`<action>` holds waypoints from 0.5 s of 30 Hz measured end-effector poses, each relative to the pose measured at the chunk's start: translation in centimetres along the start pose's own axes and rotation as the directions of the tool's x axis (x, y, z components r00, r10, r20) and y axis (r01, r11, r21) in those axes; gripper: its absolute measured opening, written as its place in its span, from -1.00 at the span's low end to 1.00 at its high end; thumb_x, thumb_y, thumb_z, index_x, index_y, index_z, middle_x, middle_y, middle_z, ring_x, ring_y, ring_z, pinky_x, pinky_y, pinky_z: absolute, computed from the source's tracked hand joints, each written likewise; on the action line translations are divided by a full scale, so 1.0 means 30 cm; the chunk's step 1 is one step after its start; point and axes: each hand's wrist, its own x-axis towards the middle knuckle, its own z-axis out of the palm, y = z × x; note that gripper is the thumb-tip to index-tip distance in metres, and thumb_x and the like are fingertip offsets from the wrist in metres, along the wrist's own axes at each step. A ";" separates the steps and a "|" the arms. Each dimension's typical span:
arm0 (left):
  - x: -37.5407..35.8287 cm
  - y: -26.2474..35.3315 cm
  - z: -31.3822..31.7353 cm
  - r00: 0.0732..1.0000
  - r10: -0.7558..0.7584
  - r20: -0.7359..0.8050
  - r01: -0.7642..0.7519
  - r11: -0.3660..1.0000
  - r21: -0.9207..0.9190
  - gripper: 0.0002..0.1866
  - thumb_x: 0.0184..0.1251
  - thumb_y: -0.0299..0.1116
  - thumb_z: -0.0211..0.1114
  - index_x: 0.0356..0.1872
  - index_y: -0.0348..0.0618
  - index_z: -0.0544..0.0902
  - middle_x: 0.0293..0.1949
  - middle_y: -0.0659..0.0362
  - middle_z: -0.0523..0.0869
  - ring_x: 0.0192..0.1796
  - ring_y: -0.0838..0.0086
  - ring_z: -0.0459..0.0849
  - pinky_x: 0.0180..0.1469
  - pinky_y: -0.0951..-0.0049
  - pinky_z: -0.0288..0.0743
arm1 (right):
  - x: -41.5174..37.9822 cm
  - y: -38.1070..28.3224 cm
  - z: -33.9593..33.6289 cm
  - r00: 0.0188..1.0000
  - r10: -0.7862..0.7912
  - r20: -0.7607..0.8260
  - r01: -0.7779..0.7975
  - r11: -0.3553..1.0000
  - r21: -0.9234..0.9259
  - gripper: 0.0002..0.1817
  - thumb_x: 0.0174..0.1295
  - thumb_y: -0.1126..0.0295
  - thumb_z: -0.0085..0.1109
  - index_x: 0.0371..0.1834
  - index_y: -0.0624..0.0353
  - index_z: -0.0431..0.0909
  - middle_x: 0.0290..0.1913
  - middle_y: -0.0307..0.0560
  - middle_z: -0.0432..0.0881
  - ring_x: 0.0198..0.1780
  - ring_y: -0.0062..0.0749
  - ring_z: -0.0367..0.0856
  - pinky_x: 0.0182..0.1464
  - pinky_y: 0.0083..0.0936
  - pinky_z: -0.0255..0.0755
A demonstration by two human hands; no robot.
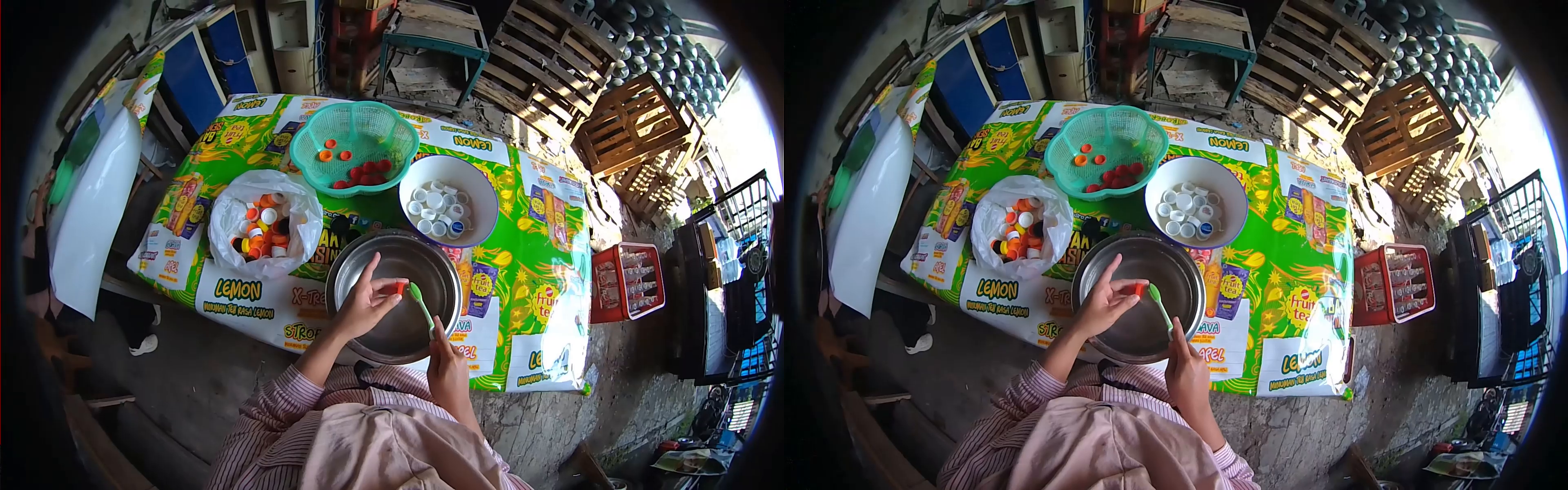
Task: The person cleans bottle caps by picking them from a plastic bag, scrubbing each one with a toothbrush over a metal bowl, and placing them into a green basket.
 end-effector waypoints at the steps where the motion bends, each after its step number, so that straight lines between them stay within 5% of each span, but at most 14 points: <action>1: -0.006 0.010 0.005 1.000 -0.002 -0.019 0.003 0.997 0.079 -0.11 0.22 -0.61 0.18 0.42 -0.11 -0.24 -0.01 -0.01 0.60 0.05 0.43 0.58 0.11 0.42 0.47 | 0.003 0.001 -0.009 1.000 0.018 -0.011 -0.018 1.000 -0.013 -0.41 0.18 0.56 0.00 0.34 0.02 0.22 -0.38 0.15 0.60 -0.45 0.01 0.59 -0.45 -0.19 0.42; 2: -0.008 0.016 0.002 1.000 -0.008 -0.016 0.009 0.997 0.080 -0.11 0.22 -0.61 0.18 0.42 -0.11 -0.24 -0.01 -0.01 0.60 0.05 0.43 0.58 0.11 0.42 0.47 | 0.003 -0.001 -0.018 1.000 0.025 -0.011 -0.025 1.000 -0.010 -0.41 0.18 0.56 0.00 0.34 0.02 0.22 -0.38 0.15 0.60 -0.45 0.01 0.59 -0.45 -0.19 0.42; 4: -0.002 0.030 -0.005 0.986 0.166 0.033 -0.163 0.880 0.447 -0.04 0.10 -0.61 0.27 0.42 -0.12 -0.19 -0.07 0.01 0.62 0.00 0.39 0.61 0.09 0.38 0.50 | 0.006 -0.012 -0.038 1.000 -0.022 -0.009 0.022 1.000 0.021 -0.41 0.19 0.56 0.00 0.34 0.00 0.22 -0.37 0.14 0.60 -0.43 -0.01 0.60 -0.44 -0.21 0.43; 15: 0.002 0.075 0.002 0.986 0.155 0.058 -0.156 0.765 0.625 0.14 -0.13 -0.57 0.38 0.41 -0.09 -0.27 -0.23 0.05 0.66 -0.19 0.28 0.67 -0.07 0.36 0.54 | 0.012 -0.029 -0.035 0.995 0.000 0.100 0.008 0.997 -0.077 -0.45 0.21 0.54 -0.01 0.31 -0.04 0.27 -0.44 0.18 0.57 -0.46 0.04 0.58 -0.44 -0.20 0.40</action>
